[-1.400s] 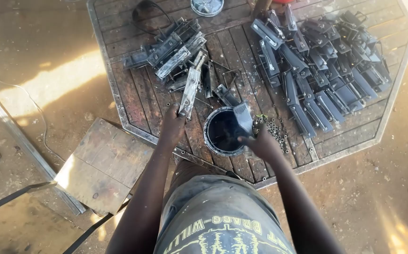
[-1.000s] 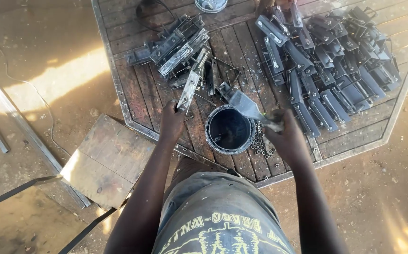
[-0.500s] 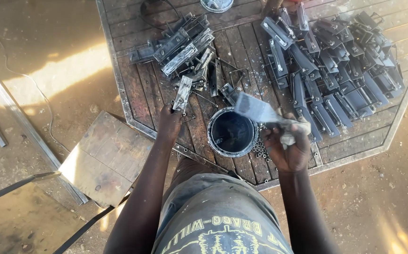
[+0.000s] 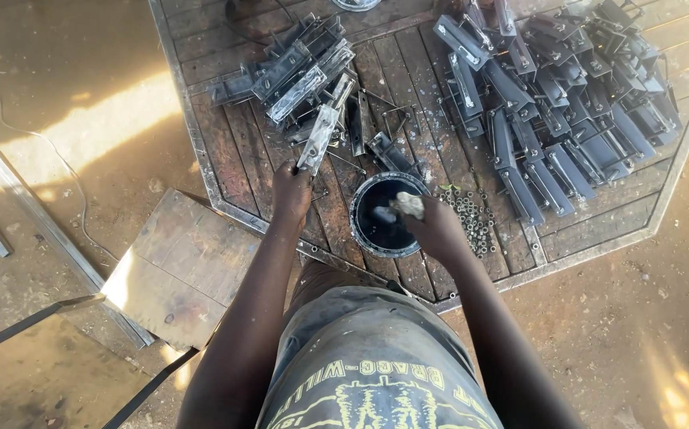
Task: Applying a black coating or paint to small metal components using a brush on a workbench.
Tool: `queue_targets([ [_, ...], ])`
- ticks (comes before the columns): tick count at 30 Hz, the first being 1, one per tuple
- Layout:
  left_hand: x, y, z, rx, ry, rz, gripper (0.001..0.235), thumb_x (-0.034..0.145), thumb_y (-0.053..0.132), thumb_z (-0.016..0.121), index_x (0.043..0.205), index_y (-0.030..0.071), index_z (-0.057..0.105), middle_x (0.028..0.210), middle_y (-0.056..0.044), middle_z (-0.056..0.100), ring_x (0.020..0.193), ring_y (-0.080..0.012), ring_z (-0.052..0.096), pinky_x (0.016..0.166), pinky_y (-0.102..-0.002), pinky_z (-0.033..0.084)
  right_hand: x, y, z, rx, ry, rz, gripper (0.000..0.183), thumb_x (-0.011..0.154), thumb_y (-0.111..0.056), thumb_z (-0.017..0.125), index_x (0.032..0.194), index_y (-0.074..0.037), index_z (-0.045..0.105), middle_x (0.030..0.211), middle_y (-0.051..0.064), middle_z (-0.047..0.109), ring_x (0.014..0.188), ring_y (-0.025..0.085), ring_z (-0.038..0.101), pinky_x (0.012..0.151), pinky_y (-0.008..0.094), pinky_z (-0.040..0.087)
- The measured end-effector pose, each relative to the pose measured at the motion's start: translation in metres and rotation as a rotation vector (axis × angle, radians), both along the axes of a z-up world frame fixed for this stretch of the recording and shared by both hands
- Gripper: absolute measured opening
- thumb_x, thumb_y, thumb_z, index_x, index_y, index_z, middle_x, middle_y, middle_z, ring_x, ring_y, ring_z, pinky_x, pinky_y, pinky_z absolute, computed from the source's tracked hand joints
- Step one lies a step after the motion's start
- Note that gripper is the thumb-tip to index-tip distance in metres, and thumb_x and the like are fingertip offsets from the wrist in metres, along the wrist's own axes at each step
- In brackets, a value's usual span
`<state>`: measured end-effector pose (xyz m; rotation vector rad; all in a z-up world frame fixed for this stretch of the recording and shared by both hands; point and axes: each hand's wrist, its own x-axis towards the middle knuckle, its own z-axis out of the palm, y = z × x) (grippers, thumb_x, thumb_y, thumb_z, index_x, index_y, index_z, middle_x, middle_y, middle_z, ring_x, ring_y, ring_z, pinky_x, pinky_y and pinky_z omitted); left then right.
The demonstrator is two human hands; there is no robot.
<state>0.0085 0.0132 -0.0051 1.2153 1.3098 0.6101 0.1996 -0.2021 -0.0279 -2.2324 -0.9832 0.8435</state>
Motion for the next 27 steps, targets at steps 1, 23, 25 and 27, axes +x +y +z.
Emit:
queue_targets([
  [1, 0.001, 0.005, -0.009, 0.0, 0.001, 0.0, 0.016, 0.088, 0.011, 0.056, 0.096, 0.004, 0.068, 0.075, -0.005, 0.055, 0.065, -0.0126, 0.05, 0.061, -0.035, 0.041, -0.002, 0.009, 0.003, 0.0, 0.001, 0.0, 0.033, 0.084, -0.02, 0.073, 0.111, -0.001, 0.073, 0.089, 0.02, 0.074, 0.082, 0.039, 0.074, 0.071, 0.049, 0.056],
  [23, 0.006, 0.014, -0.022, -0.006, 0.02, 0.036, 0.014, 0.086, 0.013, 0.059, 0.093, 0.008, 0.071, 0.073, -0.004, 0.06, 0.066, -0.0116, 0.056, 0.062, -0.033, 0.045, -0.02, 0.048, 0.0, 0.013, -0.164, 0.042, 0.048, 0.081, -0.021, 0.073, 0.124, -0.002, 0.063, 0.108, 0.021, 0.07, 0.1, 0.047, 0.068, 0.08, 0.058, 0.057],
  [25, 0.005, 0.015, -0.024, 0.005, 0.016, 0.031, 0.014, 0.086, 0.012, 0.06, 0.093, 0.007, 0.071, 0.074, -0.004, 0.06, 0.068, -0.0118, 0.056, 0.062, -0.034, 0.045, -0.023, 0.049, 0.005, 0.015, -0.146, 0.005, 0.047, 0.081, -0.021, 0.071, 0.123, -0.002, 0.063, 0.106, 0.022, 0.069, 0.1, 0.049, 0.068, 0.081, 0.06, 0.057],
  [27, 0.007, 0.013, -0.016, 0.008, 0.025, 0.016, 0.015, 0.085, 0.012, 0.06, 0.094, 0.007, 0.071, 0.075, -0.004, 0.06, 0.07, -0.0117, 0.056, 0.064, -0.033, 0.046, -0.025, 0.052, 0.014, 0.0, -0.116, 0.01, 0.044, 0.081, -0.022, 0.068, 0.123, -0.008, 0.064, 0.103, 0.018, 0.071, 0.1, 0.044, 0.07, 0.081, 0.057, 0.058],
])
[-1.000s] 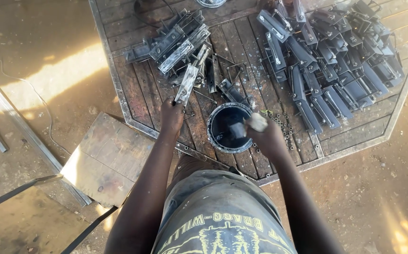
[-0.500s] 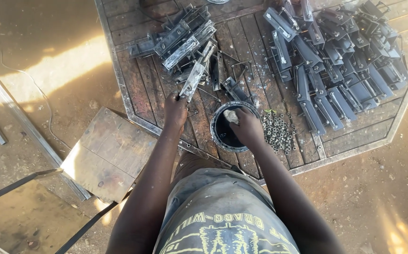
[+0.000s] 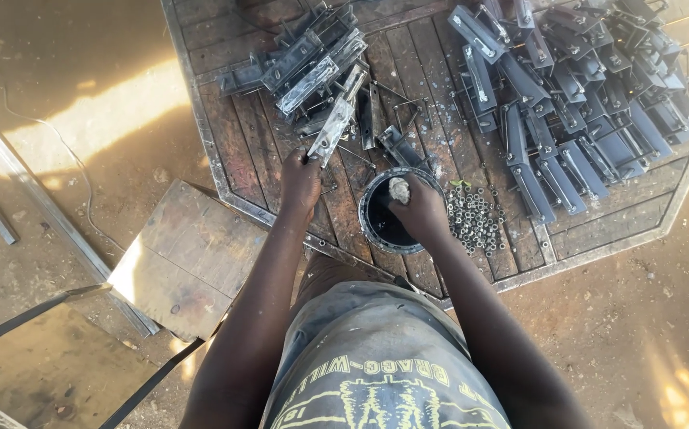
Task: Applying a black coating or paint to small metal components using a brush on a workbench.
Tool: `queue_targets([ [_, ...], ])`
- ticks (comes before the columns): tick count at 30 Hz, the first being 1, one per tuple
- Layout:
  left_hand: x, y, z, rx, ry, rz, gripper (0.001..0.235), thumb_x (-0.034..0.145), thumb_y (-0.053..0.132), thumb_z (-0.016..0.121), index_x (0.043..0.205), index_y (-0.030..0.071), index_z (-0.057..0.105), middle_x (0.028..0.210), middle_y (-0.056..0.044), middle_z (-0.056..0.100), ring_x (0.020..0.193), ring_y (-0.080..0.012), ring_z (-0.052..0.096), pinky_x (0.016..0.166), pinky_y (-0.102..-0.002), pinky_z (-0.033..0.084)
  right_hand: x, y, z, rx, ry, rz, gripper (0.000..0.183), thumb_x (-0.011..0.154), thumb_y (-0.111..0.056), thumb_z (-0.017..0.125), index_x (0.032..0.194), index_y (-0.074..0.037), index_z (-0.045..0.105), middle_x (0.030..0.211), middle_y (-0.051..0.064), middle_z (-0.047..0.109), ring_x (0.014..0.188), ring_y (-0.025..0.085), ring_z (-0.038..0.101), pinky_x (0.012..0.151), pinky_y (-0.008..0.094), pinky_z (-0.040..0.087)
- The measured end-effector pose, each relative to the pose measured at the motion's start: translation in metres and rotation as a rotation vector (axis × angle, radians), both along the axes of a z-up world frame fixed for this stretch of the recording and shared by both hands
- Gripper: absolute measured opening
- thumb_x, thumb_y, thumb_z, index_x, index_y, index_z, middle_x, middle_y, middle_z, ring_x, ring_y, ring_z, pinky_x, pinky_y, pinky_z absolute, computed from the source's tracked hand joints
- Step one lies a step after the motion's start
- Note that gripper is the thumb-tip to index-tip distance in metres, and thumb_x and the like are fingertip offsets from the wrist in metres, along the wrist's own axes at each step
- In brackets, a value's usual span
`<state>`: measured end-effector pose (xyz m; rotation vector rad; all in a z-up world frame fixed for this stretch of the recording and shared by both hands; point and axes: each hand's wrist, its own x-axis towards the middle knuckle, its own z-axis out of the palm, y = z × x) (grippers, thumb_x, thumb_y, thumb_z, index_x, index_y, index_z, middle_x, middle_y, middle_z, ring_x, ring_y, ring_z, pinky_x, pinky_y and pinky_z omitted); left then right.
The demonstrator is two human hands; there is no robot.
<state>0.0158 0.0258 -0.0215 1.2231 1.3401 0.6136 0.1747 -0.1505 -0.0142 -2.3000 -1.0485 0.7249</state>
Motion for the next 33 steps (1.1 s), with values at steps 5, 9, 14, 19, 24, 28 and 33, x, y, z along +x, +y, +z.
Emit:
queue_targets([
  [5, -0.007, 0.01, -0.025, 0.016, -0.02, 0.007, 0.014, 0.085, 0.013, 0.062, 0.092, 0.006, 0.072, 0.071, -0.005, 0.058, 0.066, -0.0127, 0.058, 0.061, -0.031, 0.046, 0.002, -0.006, 0.009, 0.047, 0.175, -0.2, 0.058, 0.085, -0.019, 0.068, 0.141, -0.006, 0.057, 0.112, 0.026, 0.071, 0.105, 0.044, 0.069, 0.09, 0.057, 0.056],
  [9, -0.008, 0.004, -0.004, 0.009, -0.02, 0.018, 0.013, 0.085, 0.014, 0.063, 0.091, 0.009, 0.073, 0.071, -0.004, 0.06, 0.066, -0.0105, 0.056, 0.061, -0.03, 0.046, 0.03, -0.021, -0.014, 0.4, 0.614, -0.448, 0.032, 0.096, -0.011, 0.061, 0.123, 0.005, 0.062, 0.098, 0.025, 0.07, 0.082, 0.029, 0.076, 0.073, 0.038, 0.067],
  [14, -0.005, 0.006, -0.016, -0.031, -0.047, -0.021, 0.014, 0.087, 0.013, 0.061, 0.095, 0.008, 0.072, 0.07, -0.003, 0.058, 0.064, -0.0122, 0.055, 0.061, -0.031, 0.045, 0.039, -0.05, 0.005, 0.469, 0.794, -0.526, 0.026, 0.093, -0.012, 0.073, 0.109, 0.003, 0.061, 0.085, 0.016, 0.068, 0.071, 0.023, 0.074, 0.067, 0.035, 0.069],
  [19, 0.002, 0.0, -0.025, -0.006, 0.005, -0.08, 0.015, 0.085, 0.014, 0.061, 0.092, 0.009, 0.073, 0.07, -0.004, 0.06, 0.064, -0.015, 0.059, 0.061, -0.034, 0.045, 0.029, -0.056, 0.039, 0.46, 0.847, -0.569, 0.029, 0.084, -0.005, 0.08, 0.108, 0.005, 0.067, 0.082, 0.015, 0.069, 0.074, 0.022, 0.075, 0.071, 0.035, 0.068],
  [24, 0.009, -0.018, 0.03, -0.028, -0.002, -0.153, 0.016, 0.09, 0.012, 0.056, 0.093, 0.005, 0.071, 0.071, -0.008, 0.059, 0.065, -0.0171, 0.053, 0.062, -0.037, 0.044, 0.027, -0.05, 0.038, 0.356, 0.68, -0.597, 0.027, 0.087, -0.009, 0.082, 0.094, 0.014, 0.069, 0.074, 0.027, 0.07, 0.067, 0.027, 0.075, 0.062, 0.039, 0.065],
  [28, 0.005, -0.026, 0.042, -0.001, -0.084, -0.154, 0.018, 0.09, 0.012, 0.06, 0.099, 0.003, 0.073, 0.073, -0.007, 0.057, 0.067, -0.0139, 0.057, 0.059, -0.03, 0.047, 0.034, -0.054, 0.022, 0.398, 0.744, -0.588, 0.022, 0.09, -0.006, 0.075, 0.099, 0.012, 0.066, 0.077, 0.024, 0.069, 0.066, 0.03, 0.074, 0.06, 0.042, 0.065],
  [33, 0.011, -0.02, 0.029, 0.01, -0.08, -0.288, 0.02, 0.093, 0.011, 0.059, 0.103, -0.001, 0.071, 0.08, -0.007, 0.055, 0.069, -0.015, 0.053, 0.061, -0.03, 0.051, 0.028, -0.065, 0.04, 0.502, 0.815, -0.628, 0.027, 0.092, -0.014, 0.075, 0.104, 0.008, 0.063, 0.082, 0.02, 0.069, 0.074, 0.029, 0.075, 0.067, 0.042, 0.066],
])
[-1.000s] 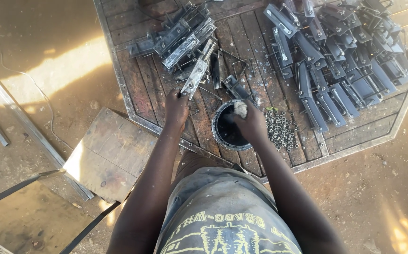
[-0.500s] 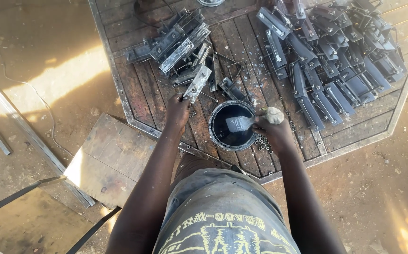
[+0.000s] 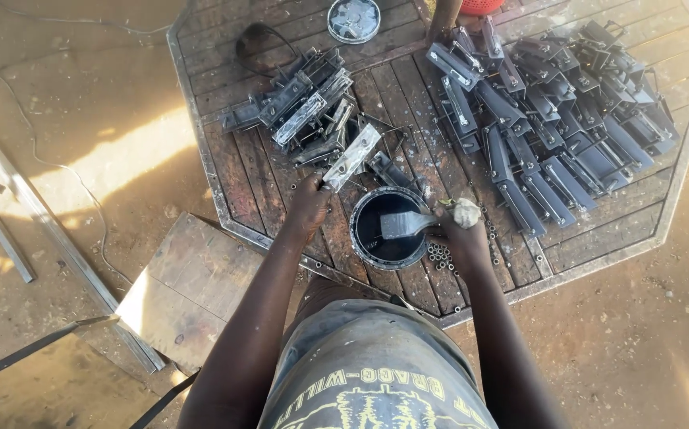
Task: Applying a black coating or paint to small metal components using a brush on a workbench.
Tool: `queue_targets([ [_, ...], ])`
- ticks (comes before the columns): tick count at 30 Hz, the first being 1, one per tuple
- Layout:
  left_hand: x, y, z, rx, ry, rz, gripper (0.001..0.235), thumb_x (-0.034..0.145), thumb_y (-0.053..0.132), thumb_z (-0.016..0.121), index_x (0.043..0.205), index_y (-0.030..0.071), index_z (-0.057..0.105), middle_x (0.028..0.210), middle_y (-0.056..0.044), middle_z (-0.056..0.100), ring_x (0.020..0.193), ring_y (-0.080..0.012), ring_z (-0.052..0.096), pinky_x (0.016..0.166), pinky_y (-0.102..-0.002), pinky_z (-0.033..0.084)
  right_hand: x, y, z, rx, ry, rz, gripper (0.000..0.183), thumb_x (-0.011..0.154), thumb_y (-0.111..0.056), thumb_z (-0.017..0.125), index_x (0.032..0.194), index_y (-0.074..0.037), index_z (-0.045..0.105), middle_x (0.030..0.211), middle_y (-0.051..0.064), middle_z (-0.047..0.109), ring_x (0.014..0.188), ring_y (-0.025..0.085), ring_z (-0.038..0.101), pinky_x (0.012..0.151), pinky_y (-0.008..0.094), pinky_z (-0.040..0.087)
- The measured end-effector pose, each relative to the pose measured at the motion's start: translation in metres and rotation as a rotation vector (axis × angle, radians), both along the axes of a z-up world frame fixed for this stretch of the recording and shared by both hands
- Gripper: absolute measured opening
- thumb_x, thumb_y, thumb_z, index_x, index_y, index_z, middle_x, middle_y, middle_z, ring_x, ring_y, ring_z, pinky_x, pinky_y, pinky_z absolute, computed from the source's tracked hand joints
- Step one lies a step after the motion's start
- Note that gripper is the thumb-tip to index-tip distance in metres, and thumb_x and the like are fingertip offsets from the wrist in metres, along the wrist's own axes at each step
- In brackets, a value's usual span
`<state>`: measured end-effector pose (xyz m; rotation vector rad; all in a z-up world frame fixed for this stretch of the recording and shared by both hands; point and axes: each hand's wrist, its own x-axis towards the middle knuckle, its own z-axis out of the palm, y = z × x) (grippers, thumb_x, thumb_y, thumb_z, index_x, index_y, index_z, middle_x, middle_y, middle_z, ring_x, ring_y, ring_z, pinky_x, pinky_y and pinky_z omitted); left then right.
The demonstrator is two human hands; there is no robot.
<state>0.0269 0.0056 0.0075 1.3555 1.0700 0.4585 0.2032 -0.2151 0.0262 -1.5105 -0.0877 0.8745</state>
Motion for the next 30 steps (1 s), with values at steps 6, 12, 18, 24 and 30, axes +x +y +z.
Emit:
queue_targets([
  [6, -0.005, 0.009, -0.036, 0.041, 0.038, 0.007, 0.025, 0.098, 0.013, 0.056, 0.114, 0.0, 0.07, 0.075, -0.006, 0.057, 0.066, -0.0175, 0.058, 0.061, -0.037, 0.05, -0.001, -0.01, -0.013, 0.116, 0.101, 0.098, 0.029, 0.08, 0.001, 0.081, 0.104, 0.006, 0.065, 0.083, 0.015, 0.07, 0.077, 0.027, 0.076, 0.069, 0.039, 0.067],
  [12, -0.008, 0.008, -0.029, 0.051, 0.045, 0.065, 0.016, 0.095, 0.012, 0.055, 0.1, 0.005, 0.069, 0.079, -0.005, 0.052, 0.07, -0.0163, 0.046, 0.064, -0.036, 0.04, 0.009, -0.016, -0.037, 0.132, 0.085, 0.04, 0.025, 0.086, 0.0, 0.076, 0.108, 0.005, 0.065, 0.087, 0.013, 0.07, 0.08, 0.024, 0.074, 0.074, 0.04, 0.067],
  [18, -0.003, -0.006, -0.001, 0.072, 0.072, 0.051, 0.018, 0.092, 0.011, 0.057, 0.097, 0.004, 0.073, 0.075, -0.007, 0.056, 0.069, -0.0161, 0.047, 0.064, -0.037, 0.038, 0.014, -0.015, -0.038, 0.083, -0.017, 0.041, 0.028, 0.088, -0.004, 0.078, 0.109, 0.005, 0.061, 0.087, 0.015, 0.067, 0.077, 0.027, 0.073, 0.068, 0.043, 0.067],
  [24, -0.009, -0.008, -0.014, 0.099, -0.002, 0.062, 0.02, 0.094, 0.01, 0.061, 0.103, 0.004, 0.077, 0.085, -0.01, 0.067, 0.082, -0.0162, 0.054, 0.069, -0.036, 0.042, 0.005, -0.013, -0.007, 0.14, 0.045, -0.028, 0.027, 0.095, -0.014, 0.073, 0.112, 0.001, 0.06, 0.09, 0.011, 0.067, 0.082, 0.029, 0.076, 0.068, 0.045, 0.068],
  [30, -0.011, 0.005, -0.066, 0.014, -0.08, 0.0, 0.029, 0.098, 0.005, 0.056, 0.121, -0.004, 0.071, 0.102, -0.019, 0.068, 0.081, -0.0166, 0.056, 0.073, -0.034, 0.05, 0.012, -0.003, 0.02, 0.291, 0.135, -0.095, 0.016, 0.099, -0.02, 0.07, 0.106, -0.008, 0.063, 0.089, 0.007, 0.071, 0.079, 0.027, 0.078, 0.064, 0.035, 0.067],
])
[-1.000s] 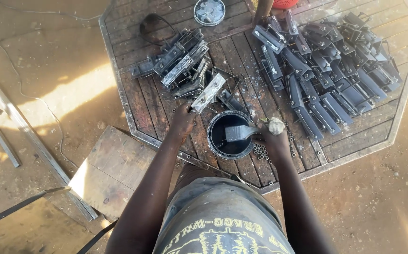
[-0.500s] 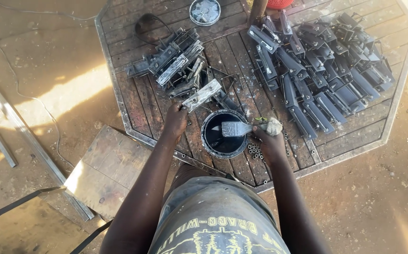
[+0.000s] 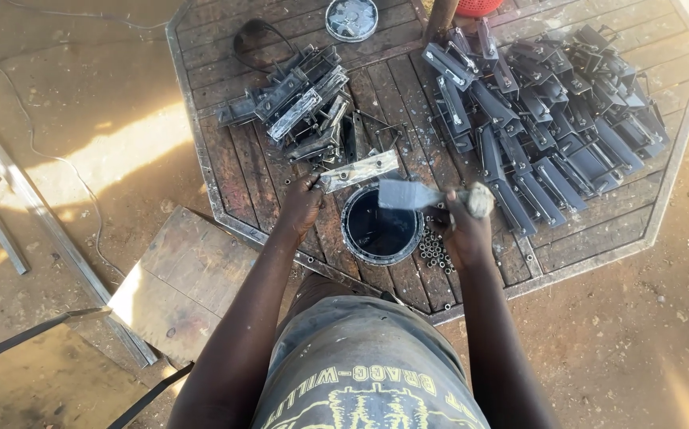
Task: Applying a black coating or paint to small metal components using a brush on a workbench.
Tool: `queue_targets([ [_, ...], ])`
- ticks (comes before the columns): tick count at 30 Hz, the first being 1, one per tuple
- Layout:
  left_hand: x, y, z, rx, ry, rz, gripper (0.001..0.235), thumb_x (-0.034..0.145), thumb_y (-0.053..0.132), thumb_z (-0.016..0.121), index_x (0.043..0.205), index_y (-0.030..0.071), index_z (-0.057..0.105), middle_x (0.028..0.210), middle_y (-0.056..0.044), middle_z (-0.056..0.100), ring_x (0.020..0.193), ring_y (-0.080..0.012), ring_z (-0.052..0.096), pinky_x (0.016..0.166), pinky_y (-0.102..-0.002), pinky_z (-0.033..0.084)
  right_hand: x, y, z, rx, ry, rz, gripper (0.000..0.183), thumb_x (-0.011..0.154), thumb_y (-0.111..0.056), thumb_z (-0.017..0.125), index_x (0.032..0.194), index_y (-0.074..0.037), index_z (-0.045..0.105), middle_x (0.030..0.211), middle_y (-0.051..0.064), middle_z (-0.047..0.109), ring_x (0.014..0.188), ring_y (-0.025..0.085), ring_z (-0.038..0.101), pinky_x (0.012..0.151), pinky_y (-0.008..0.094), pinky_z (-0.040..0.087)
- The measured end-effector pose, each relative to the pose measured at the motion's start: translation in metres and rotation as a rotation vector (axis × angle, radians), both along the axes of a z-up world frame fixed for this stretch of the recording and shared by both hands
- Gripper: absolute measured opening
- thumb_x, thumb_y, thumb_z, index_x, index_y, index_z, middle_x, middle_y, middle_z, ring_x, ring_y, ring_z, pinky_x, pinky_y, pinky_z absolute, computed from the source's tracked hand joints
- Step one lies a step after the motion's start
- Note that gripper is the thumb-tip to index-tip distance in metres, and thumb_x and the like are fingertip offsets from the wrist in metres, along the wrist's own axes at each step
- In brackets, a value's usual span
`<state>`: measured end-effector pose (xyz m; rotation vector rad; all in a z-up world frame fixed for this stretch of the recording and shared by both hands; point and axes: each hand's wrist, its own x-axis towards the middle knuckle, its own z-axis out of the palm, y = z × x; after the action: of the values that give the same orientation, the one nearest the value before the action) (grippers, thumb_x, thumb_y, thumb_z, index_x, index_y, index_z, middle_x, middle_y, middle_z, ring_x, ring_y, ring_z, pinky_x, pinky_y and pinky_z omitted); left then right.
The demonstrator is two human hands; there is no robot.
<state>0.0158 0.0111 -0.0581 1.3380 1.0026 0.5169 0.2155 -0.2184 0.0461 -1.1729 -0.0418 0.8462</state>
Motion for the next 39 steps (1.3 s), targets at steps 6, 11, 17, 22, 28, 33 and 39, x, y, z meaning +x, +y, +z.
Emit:
queue_targets([
  [6, -0.007, 0.002, 0.009, -0.014, -0.017, -0.078, 0.03, 0.102, 0.009, 0.059, 0.128, -0.003, 0.068, 0.115, -0.022, 0.067, 0.093, -0.0221, 0.063, 0.081, -0.036, 0.058, -0.01, 0.044, 0.035, 0.095, -0.055, 0.076, 0.02, 0.095, -0.016, 0.074, 0.107, -0.004, 0.064, 0.088, 0.009, 0.07, 0.077, 0.028, 0.078, 0.063, 0.034, 0.067],
  [11, -0.014, 0.002, 0.031, -0.026, -0.055, -0.129, 0.029, 0.105, 0.01, 0.058, 0.129, -0.004, 0.067, 0.115, -0.022, 0.066, 0.092, -0.0205, 0.061, 0.082, -0.035, 0.058, -0.009, 0.064, 0.025, 0.077, -0.117, 0.157, 0.021, 0.092, -0.015, 0.078, 0.104, -0.003, 0.064, 0.085, 0.009, 0.07, 0.074, 0.028, 0.078, 0.062, 0.036, 0.068],
  [17, -0.029, -0.002, 0.056, -0.025, -0.086, -0.164, 0.025, 0.105, 0.006, 0.055, 0.123, -0.007, 0.068, 0.102, -0.021, 0.066, 0.085, -0.0189, 0.059, 0.08, -0.038, 0.059, 0.012, 0.043, 0.008, -0.002, -0.157, 0.114, 0.026, 0.091, -0.013, 0.079, 0.107, -0.003, 0.062, 0.085, 0.01, 0.069, 0.071, 0.029, 0.077, 0.063, 0.04, 0.069],
  [22, -0.042, 0.0, 0.043, -0.079, -0.101, -0.153, 0.02, 0.102, 0.005, 0.056, 0.114, -0.005, 0.069, 0.098, -0.015, 0.064, 0.086, -0.0138, 0.058, 0.081, -0.032, 0.057, 0.037, 0.003, -0.025, -0.127, -0.237, 0.035, 0.024, 0.097, -0.016, 0.074, 0.113, -0.005, 0.06, 0.089, 0.005, 0.069, 0.075, 0.025, 0.077, 0.069, 0.039, 0.068],
  [28, -0.031, -0.002, 0.02, -0.052, -0.132, -0.194, 0.018, 0.103, 0.005, 0.059, 0.108, -0.009, 0.069, 0.088, -0.015, 0.062, 0.073, -0.0112, 0.055, 0.077, -0.032, 0.06, -0.003, 0.014, 0.026, -0.067, -0.149, -0.016, 0.021, 0.095, -0.012, 0.074, 0.109, -0.005, 0.06, 0.085, 0.005, 0.067, 0.073, 0.025, 0.077, 0.069, 0.04, 0.069],
  [33, -0.035, 0.007, 0.026, -0.032, -0.165, -0.194, 0.016, 0.103, 0.004, 0.059, 0.102, -0.006, 0.071, 0.086, -0.015, 0.064, 0.075, -0.0146, 0.062, 0.075, -0.032, 0.06, 0.013, 0.007, -0.007, -0.071, -0.227, -0.04, 0.024, 0.095, -0.012, 0.075, 0.11, -0.003, 0.058, 0.086, 0.009, 0.067, 0.072, 0.028, 0.077, 0.067, 0.043, 0.069],
  [39, -0.034, -0.004, 0.061, 0.016, -0.086, -0.131, 0.024, 0.103, 0.003, 0.053, 0.112, -0.01, 0.071, 0.092, -0.016, 0.065, 0.077, -0.0157, 0.059, 0.074, -0.034, 0.058, -0.012, 0.015, 0.001, -0.275, -0.781, -0.079, 0.016, 0.098, -0.008, 0.071, 0.109, -0.003, 0.061, 0.104, 0.014, 0.064, 0.102, 0.027, 0.064, 0.082, 0.05, 0.054],
])
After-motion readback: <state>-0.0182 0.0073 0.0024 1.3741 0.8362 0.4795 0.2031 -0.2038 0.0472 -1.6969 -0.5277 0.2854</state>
